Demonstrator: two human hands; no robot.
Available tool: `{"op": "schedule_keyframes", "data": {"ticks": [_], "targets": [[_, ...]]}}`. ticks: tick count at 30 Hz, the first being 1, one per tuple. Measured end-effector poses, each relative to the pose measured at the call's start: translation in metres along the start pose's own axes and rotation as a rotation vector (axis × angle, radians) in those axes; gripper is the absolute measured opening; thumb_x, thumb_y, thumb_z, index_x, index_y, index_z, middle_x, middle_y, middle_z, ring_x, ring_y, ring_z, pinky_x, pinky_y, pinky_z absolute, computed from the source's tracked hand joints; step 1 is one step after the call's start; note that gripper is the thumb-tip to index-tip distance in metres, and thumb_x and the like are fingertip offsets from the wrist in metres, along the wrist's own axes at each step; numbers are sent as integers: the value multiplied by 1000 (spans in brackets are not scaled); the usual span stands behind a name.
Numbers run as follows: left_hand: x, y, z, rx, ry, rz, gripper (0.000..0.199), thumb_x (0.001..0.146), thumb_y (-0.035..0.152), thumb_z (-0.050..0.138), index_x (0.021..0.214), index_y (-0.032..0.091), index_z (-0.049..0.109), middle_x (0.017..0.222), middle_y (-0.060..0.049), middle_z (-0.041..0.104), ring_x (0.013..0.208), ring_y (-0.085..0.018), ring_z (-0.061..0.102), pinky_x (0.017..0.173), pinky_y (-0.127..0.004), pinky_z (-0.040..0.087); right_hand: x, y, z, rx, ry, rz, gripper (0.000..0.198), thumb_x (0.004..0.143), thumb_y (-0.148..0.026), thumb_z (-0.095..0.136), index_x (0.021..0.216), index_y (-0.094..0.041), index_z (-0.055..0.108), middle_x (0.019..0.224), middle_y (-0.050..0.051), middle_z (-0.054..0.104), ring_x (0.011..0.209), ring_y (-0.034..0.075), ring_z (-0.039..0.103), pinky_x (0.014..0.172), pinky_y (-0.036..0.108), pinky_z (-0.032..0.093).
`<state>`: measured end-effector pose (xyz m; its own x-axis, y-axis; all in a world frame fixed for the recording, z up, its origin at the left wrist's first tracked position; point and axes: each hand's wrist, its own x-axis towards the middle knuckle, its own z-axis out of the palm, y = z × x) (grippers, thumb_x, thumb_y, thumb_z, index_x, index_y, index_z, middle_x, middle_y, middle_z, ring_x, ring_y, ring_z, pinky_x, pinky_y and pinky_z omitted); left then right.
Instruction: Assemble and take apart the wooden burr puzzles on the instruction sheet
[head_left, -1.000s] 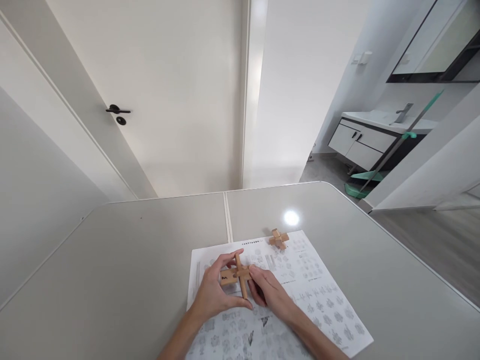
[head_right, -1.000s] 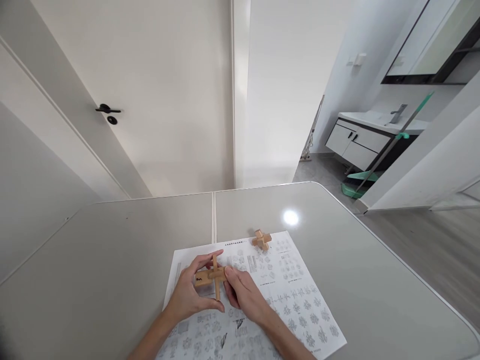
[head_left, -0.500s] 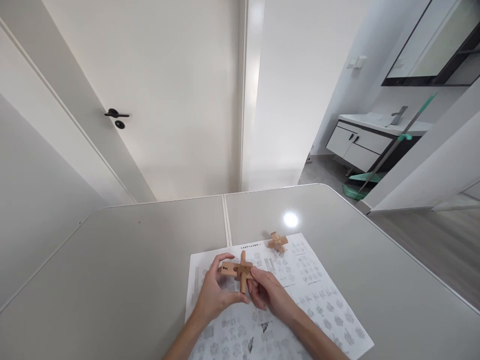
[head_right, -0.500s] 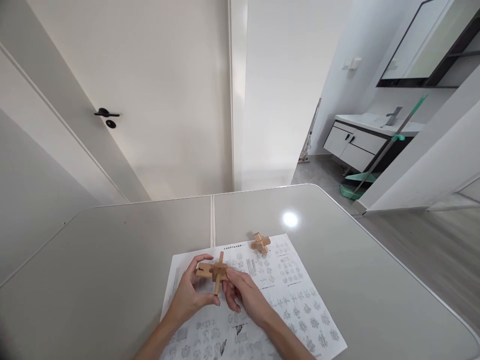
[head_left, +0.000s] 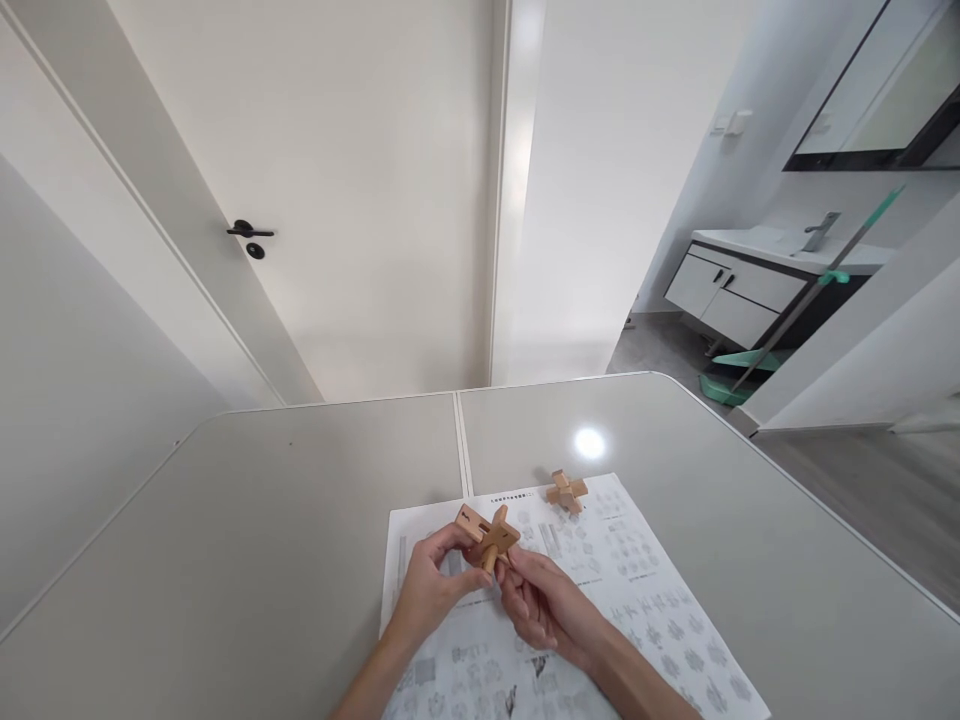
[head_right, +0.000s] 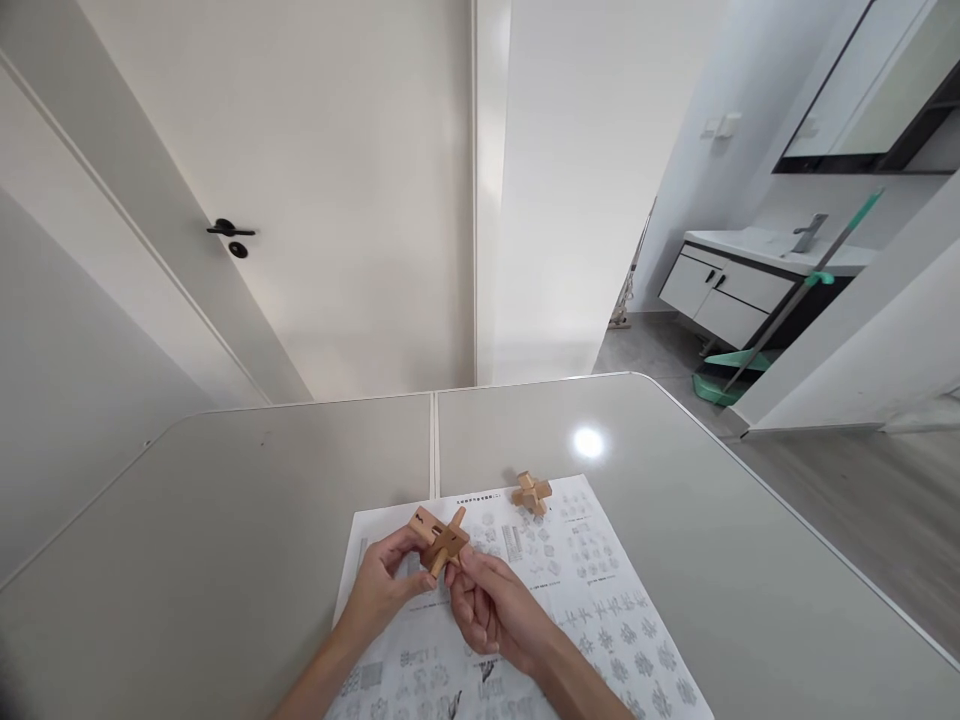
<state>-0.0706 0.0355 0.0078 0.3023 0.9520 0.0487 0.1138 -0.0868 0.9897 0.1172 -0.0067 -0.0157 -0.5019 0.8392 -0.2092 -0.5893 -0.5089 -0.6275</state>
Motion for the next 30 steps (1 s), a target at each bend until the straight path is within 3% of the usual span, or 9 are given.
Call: {"op": "schedule_keyframes", "data": {"ticks": [11,24,30], "targets": [[-2,-2,5,-88,74,-91,38,62,48,90,72,17,70,73,-3,71,71,-19,60,71,-30,49,5,5,1,20,84,-51,49,88,-62,70,83,-15,61,50,-8,50,31,2,30,31,16,16],[-6,0,11,41,128,-28,43,63,54,88,69,19,64,68,0,63,66,-17,52,66,-28,45,4,-1,-3,67,48,57,40,88,-53,73,81,-16,60,49,-10,45,33,2,26,30,15,15],[-4,4,9,-14,20,-24,37,74,50,82,91,20,70,90,-5,73,87,-23,66,83,-32,52,2,-3,-1,124,49,29,40,84,-52,77,80,-16,60,49,-10,43,34,2,23,30,15,14]]}}
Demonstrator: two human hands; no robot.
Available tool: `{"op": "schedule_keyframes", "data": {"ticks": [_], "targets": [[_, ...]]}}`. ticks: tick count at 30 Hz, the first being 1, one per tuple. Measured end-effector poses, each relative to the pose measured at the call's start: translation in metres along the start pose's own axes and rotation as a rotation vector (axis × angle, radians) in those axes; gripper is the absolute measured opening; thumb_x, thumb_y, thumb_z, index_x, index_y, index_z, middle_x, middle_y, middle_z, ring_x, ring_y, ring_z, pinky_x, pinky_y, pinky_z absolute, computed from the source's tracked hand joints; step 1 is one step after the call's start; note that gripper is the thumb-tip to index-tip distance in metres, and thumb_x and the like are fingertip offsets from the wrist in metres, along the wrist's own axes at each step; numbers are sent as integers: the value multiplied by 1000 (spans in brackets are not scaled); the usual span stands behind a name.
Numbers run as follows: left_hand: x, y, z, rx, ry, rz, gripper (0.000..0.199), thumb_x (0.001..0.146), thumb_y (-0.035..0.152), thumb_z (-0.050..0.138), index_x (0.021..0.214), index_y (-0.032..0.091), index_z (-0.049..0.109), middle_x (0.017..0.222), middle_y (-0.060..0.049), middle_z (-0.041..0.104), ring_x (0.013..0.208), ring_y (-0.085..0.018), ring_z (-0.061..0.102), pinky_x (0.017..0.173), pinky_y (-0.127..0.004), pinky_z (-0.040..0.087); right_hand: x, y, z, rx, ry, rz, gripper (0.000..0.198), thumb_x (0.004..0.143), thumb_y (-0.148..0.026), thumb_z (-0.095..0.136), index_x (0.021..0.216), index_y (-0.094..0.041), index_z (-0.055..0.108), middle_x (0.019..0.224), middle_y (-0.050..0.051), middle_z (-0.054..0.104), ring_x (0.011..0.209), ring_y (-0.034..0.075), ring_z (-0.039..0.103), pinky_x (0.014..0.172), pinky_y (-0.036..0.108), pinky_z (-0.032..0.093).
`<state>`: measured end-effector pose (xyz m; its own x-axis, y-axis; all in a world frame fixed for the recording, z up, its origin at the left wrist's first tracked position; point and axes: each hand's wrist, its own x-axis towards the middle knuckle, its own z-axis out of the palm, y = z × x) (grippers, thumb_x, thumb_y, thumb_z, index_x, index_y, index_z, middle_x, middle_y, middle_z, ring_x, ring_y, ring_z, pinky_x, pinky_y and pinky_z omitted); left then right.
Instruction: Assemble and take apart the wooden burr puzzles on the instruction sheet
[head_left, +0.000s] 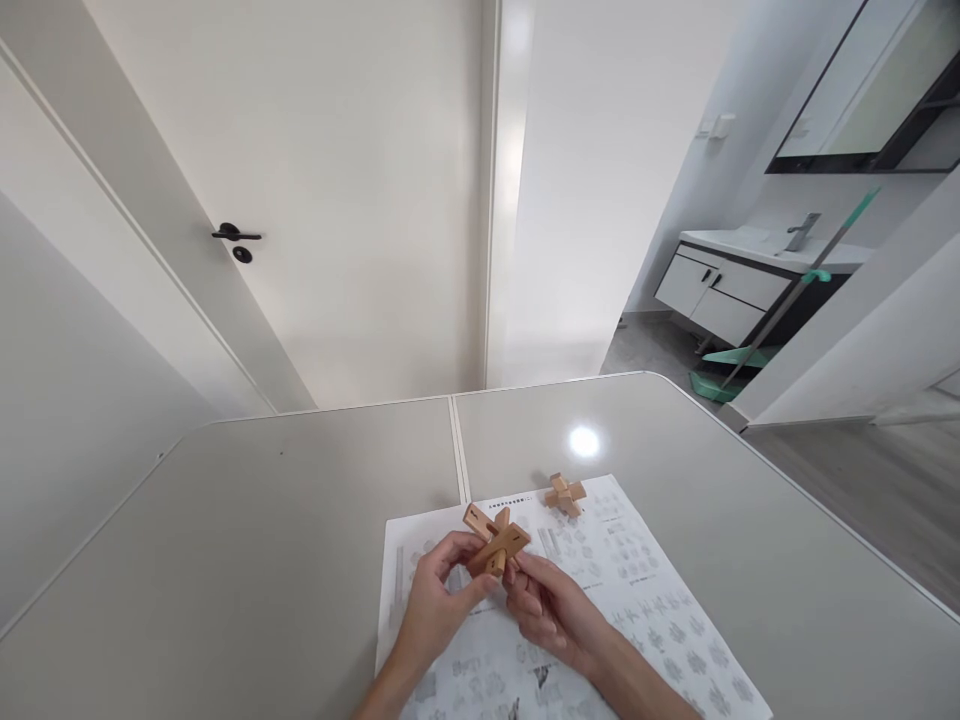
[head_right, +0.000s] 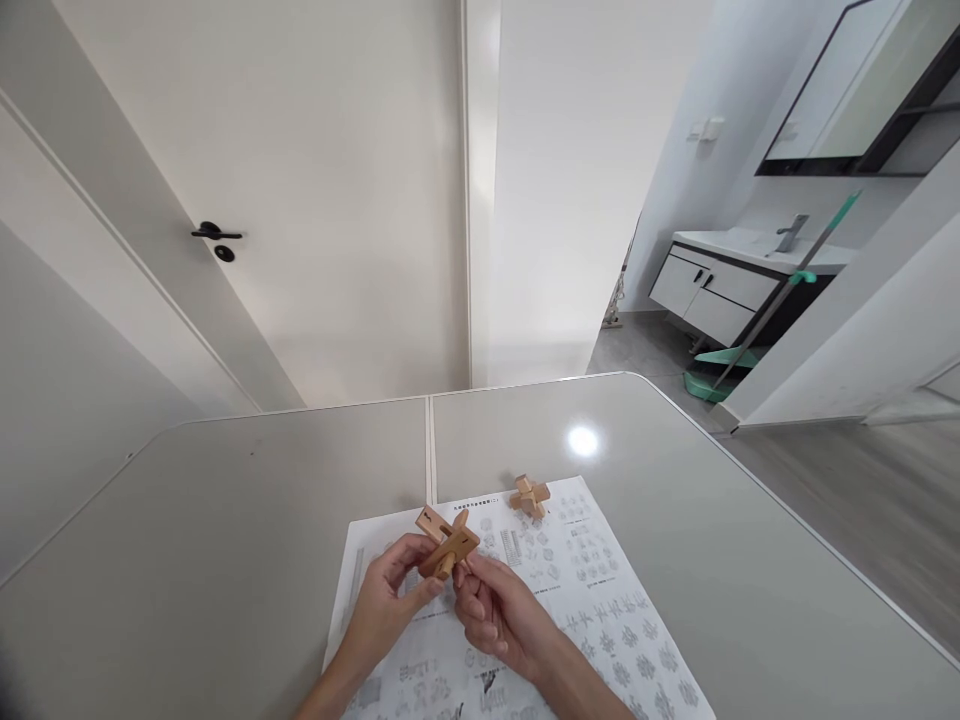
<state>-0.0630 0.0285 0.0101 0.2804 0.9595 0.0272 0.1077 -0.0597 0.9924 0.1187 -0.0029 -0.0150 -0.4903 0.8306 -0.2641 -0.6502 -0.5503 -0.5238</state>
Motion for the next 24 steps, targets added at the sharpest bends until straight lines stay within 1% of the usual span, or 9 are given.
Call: {"op": "schedule_keyframes", "data": {"ticks": [3,6,8,10,17,20,24], "targets": [[0,0,0,-58,-48,-20,38,77,50,80,99,20,70,99,-7,74,96,-25,68,88,-34,53,0,2,-4,42,-26,17,37,87,-50,75,82,-16,61,50,-10,44,34,2,24,30,15,14],[-1,-2,0,-110,-87,-56,38,77,51,81,96,20,68,95,-6,74,90,-24,70,82,-34,55,0,5,-8,92,-51,53,33,88,-45,76,85,-15,63,50,-10,44,34,3,25,29,15,15],[-1,-4,-1,-123,-73,-72,36,74,49,83,89,20,67,89,-5,75,85,-23,70,81,-33,54,1,7,-9,126,-51,65,31,89,-43,74,85,-15,64,50,-10,43,34,3,25,29,15,15],[-1,-6,-2,-122,-53,-72,35,73,46,85,85,20,67,85,-3,75,84,-22,69,82,-32,53,2,8,-9,149,-42,71,30,90,-43,74,84,-15,64,50,-9,44,34,3,25,29,15,15],[0,-11,-6,-125,-50,-71,36,69,42,89,87,19,69,85,-3,73,85,-22,67,81,-30,51,0,12,-7,139,-38,64,38,87,-46,76,72,-15,60,50,-8,45,35,2,23,29,14,16],[-1,-13,-8,-111,-62,-67,36,72,43,87,92,18,71,90,-5,74,88,-22,67,84,-30,51,1,13,-10,133,-36,64,38,87,-45,76,72,-15,60,51,-7,46,35,2,24,29,14,17],[0,-15,-10,-133,-75,-73,39,77,43,83,105,19,74,104,-8,75,100,-25,67,91,-32,51,6,10,-12,125,-64,96,37,87,-45,75,73,-14,60,52,-7,48,34,2,27,30,14,16]]}}
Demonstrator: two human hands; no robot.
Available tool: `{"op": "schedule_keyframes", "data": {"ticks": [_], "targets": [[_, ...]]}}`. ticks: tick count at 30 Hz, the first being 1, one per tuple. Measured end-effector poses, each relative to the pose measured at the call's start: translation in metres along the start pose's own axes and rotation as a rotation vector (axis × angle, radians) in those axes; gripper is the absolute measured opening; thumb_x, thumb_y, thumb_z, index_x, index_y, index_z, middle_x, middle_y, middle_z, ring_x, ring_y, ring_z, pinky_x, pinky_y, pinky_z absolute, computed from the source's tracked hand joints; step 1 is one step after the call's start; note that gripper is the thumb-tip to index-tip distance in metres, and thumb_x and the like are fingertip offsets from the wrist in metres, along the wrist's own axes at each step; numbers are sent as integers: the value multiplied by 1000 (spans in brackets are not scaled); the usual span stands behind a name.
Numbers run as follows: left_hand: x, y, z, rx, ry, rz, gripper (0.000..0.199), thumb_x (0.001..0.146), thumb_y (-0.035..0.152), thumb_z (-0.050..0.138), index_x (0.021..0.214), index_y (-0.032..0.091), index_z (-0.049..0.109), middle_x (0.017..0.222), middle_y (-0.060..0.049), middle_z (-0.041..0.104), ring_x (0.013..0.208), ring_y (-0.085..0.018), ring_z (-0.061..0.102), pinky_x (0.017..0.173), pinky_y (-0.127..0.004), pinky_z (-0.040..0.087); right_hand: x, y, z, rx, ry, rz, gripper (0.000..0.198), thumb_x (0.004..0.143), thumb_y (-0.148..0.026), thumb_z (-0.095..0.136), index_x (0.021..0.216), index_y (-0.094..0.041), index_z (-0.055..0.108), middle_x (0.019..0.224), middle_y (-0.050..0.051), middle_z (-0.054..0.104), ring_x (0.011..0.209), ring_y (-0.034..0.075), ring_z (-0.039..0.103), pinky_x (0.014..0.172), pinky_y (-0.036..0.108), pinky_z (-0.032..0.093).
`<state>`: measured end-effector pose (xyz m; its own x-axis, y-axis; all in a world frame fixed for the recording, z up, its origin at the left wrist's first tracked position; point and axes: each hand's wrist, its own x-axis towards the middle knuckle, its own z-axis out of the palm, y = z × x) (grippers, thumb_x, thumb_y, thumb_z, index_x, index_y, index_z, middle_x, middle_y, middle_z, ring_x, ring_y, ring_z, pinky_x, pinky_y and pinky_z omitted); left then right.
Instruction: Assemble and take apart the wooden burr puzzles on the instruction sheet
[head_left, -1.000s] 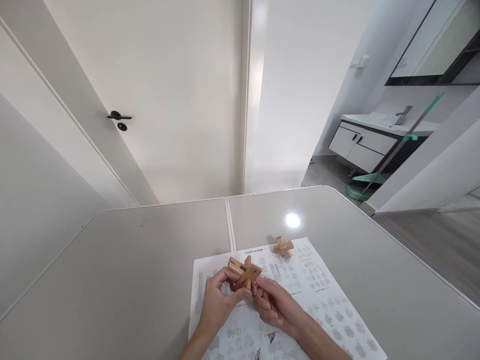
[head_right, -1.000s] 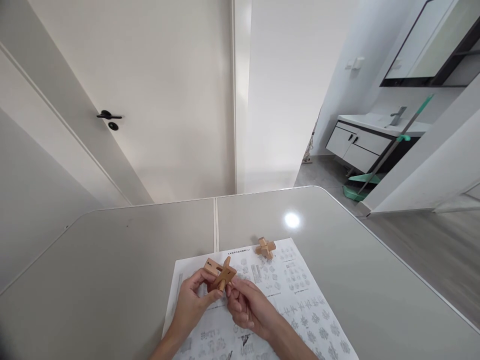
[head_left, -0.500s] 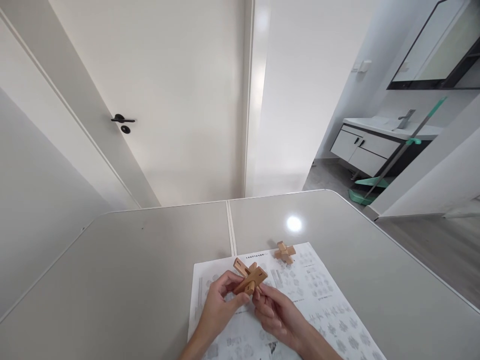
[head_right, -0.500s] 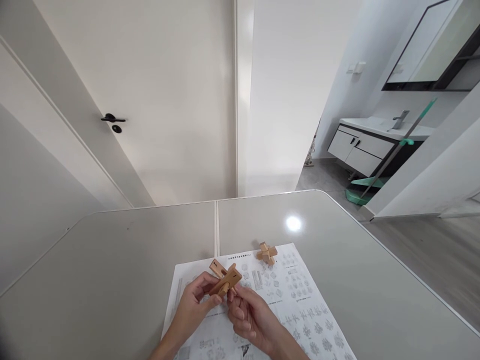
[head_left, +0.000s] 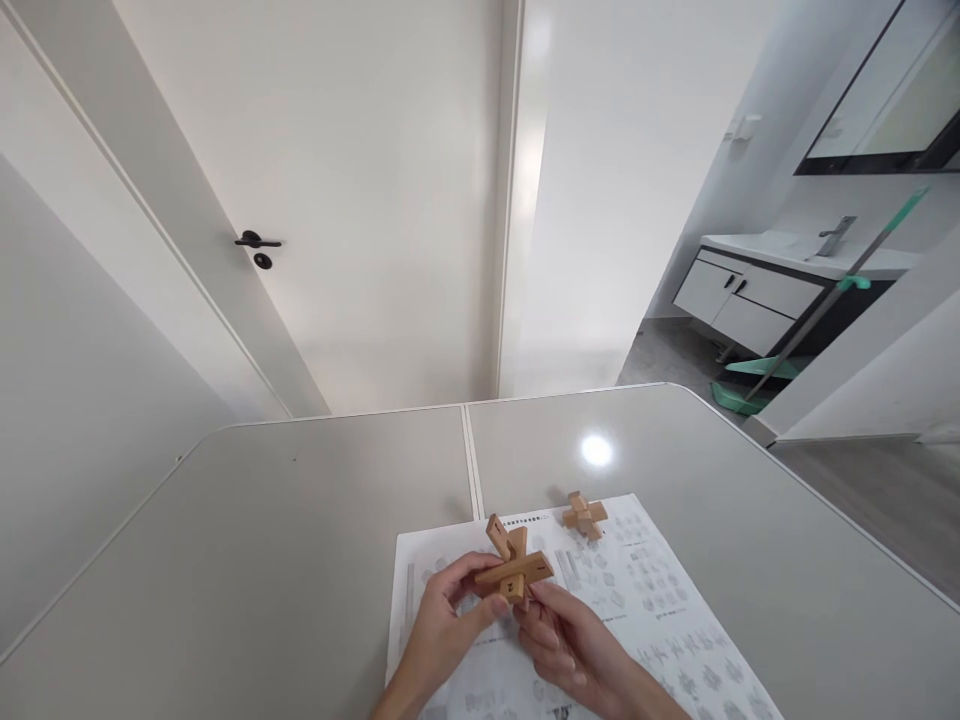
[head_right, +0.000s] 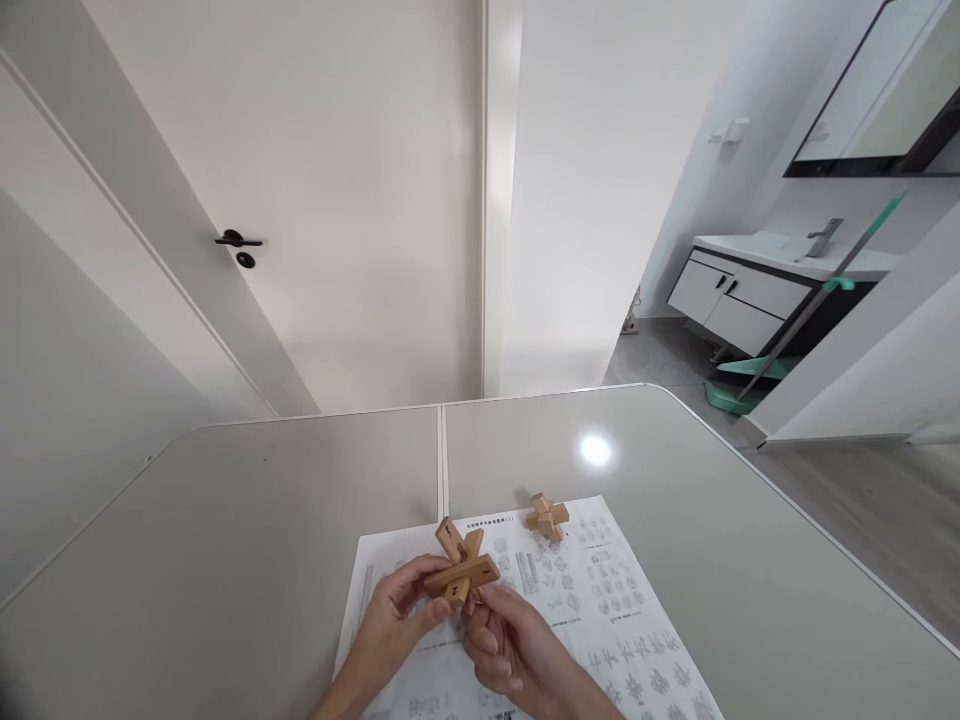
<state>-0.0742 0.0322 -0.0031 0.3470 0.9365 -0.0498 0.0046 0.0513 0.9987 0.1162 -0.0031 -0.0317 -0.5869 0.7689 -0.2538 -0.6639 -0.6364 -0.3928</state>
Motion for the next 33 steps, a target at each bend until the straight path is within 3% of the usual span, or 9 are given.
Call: {"op": "schedule_keyframes", "data": {"ticks": [4,10,18,21,24,27,30,33], "targets": [[1,0,-3,-51,28,-9,42,76,46,84,106,18,74,103,-9,75,93,-24,68,86,-32,54,6,-8,2,4,-17,45,36,89,-43,74,73,-13,61,53,-7,46,35,2,28,31,15,18],[4,5,-3,-107,73,-2,40,90,53,67,96,15,76,73,-4,71,63,-15,62,63,-26,51,16,-10,7,34,-79,65,32,86,-42,76,83,-13,64,51,-9,44,35,3,25,29,15,15],[5,2,-1,-141,102,-42,42,82,56,75,85,15,73,70,-5,72,56,-16,66,53,-24,50,20,-3,-3,88,-31,-23,36,88,-42,76,72,-14,60,51,-9,43,36,2,24,30,14,18],[4,1,-3,-124,92,-48,41,84,56,73,81,14,72,67,-4,70,55,-15,64,52,-23,49,20,-8,-4,105,18,-60,34,91,-43,75,78,-15,62,49,-10,41,35,2,20,31,14,18],[5,5,-8,-47,126,-15,42,87,56,69,80,15,70,65,-3,67,55,-14,60,52,-23,48,19,-11,-2,55,51,-104,33,93,-45,72,84,-15,65,49,-10,41,34,3,22,31,14,19],[8,9,-17,95,262,29,41,93,56,60,84,17,68,62,1,60,55,-13,56,56,-23,48,18,-11,1,9,32,-134,35,96,-45,67,81,-14,64,50,-9,42,36,4,24,32,15,19],[10,8,-30,328,374,36,40,99,54,49,89,19,67,63,3,53,55,-13,52,55,-23,45,17,-11,4,-13,6,-147,35,99,-45,63,81,-15,62,52,-8,43,38,4,26,34,15,21],[11,5,-42,576,401,49,40,102,50,42,89,21,67,63,3,54,53,-14,52,51,-24,41,16,-11,6,-31,-5,-141,36,101,-45,59,81,-15,61,54,-7,44,39,5,28,35,16,21]]}}
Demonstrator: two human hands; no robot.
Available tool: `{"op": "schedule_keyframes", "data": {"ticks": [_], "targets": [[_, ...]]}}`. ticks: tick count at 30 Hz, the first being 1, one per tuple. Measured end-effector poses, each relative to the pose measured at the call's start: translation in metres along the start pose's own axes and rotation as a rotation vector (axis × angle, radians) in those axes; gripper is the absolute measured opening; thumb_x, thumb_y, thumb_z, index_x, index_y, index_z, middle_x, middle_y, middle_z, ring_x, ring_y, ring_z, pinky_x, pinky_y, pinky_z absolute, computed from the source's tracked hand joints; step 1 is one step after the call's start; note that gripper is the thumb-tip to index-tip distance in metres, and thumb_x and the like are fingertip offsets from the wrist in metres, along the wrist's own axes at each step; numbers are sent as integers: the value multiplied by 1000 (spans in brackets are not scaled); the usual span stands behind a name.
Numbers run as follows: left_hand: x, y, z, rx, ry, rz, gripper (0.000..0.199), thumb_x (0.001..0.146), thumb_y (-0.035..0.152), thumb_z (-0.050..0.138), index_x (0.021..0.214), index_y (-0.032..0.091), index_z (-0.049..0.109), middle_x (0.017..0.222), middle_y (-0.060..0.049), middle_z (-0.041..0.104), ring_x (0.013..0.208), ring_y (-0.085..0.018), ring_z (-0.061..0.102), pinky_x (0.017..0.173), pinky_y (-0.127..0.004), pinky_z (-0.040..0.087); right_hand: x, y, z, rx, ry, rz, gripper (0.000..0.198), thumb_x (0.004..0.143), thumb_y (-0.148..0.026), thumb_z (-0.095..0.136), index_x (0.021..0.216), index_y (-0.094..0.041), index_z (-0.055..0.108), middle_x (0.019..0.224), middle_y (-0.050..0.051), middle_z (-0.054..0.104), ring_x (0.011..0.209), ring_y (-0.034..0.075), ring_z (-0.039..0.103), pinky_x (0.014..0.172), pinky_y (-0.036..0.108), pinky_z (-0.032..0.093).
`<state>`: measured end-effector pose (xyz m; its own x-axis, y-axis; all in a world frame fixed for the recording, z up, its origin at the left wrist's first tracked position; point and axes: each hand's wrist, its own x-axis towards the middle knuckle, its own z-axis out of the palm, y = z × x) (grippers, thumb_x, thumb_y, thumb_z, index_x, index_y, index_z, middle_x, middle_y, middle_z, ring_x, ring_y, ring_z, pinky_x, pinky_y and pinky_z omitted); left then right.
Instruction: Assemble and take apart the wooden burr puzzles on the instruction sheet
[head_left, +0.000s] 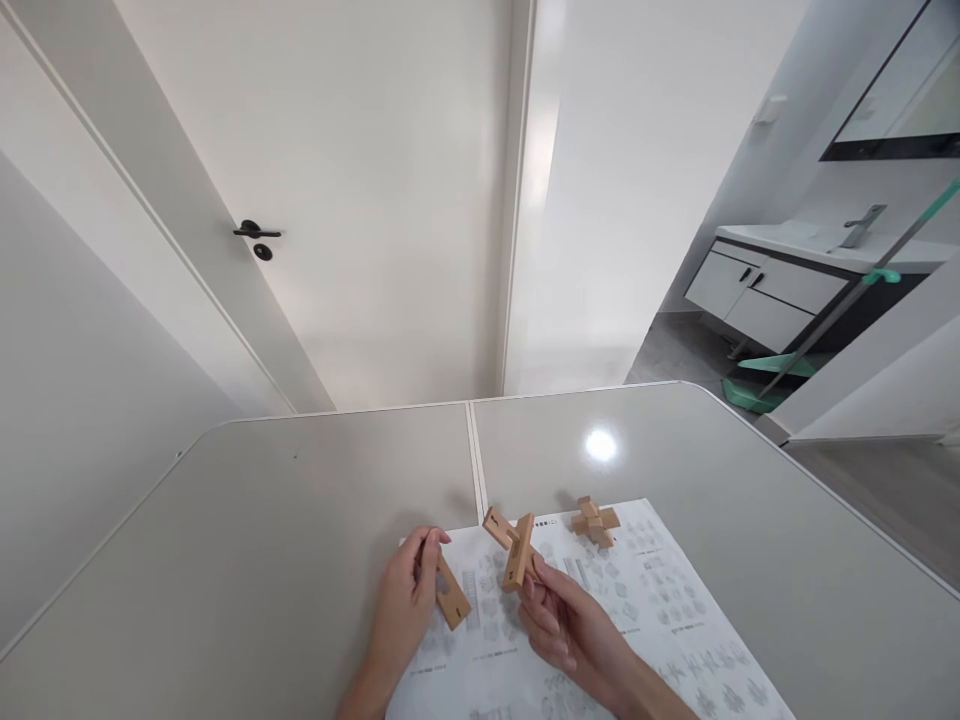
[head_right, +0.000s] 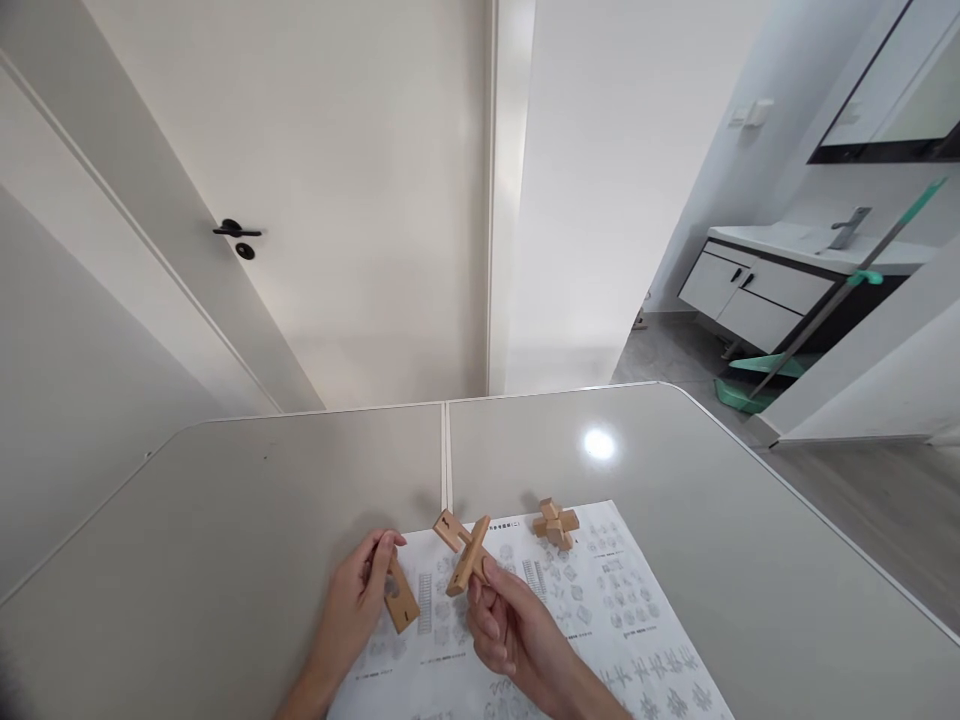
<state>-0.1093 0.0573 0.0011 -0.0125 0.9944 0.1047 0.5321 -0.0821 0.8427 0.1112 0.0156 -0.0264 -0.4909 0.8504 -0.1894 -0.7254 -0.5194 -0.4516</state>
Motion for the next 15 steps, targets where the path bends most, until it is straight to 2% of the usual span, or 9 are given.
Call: {"op": "schedule_keyframes", "data": {"ticks": [4,10,13,15], "targets": [[6,-7,-10,195,28,145,38,103,43,38,87,23,66,80,-2,68,75,-20,66,72,-31,52,0,1,-2,-13,5,16,38,102,-47,57,81,-15,60,55,-7,44,39,5,29,35,16,21],[12,-17,-15,333,16,212,33,103,39,38,93,23,64,91,-5,72,90,-25,66,89,-41,50,2,2,-3,-34,16,28,40,99,-51,60,79,-17,57,54,-8,44,37,4,27,34,16,21],[12,-19,-11,396,22,202,26,97,45,53,102,22,64,102,-7,73,100,-30,65,97,-48,45,2,1,-1,-41,5,30,40,100,-51,59,79,-17,57,54,-8,44,38,4,28,35,17,20],[10,-19,-8,440,2,226,36,87,47,67,113,22,63,110,-8,71,108,-33,63,100,-52,42,1,1,0,-46,-6,33,40,101,-50,57,80,-17,57,54,-7,45,38,4,29,35,17,20]]}}
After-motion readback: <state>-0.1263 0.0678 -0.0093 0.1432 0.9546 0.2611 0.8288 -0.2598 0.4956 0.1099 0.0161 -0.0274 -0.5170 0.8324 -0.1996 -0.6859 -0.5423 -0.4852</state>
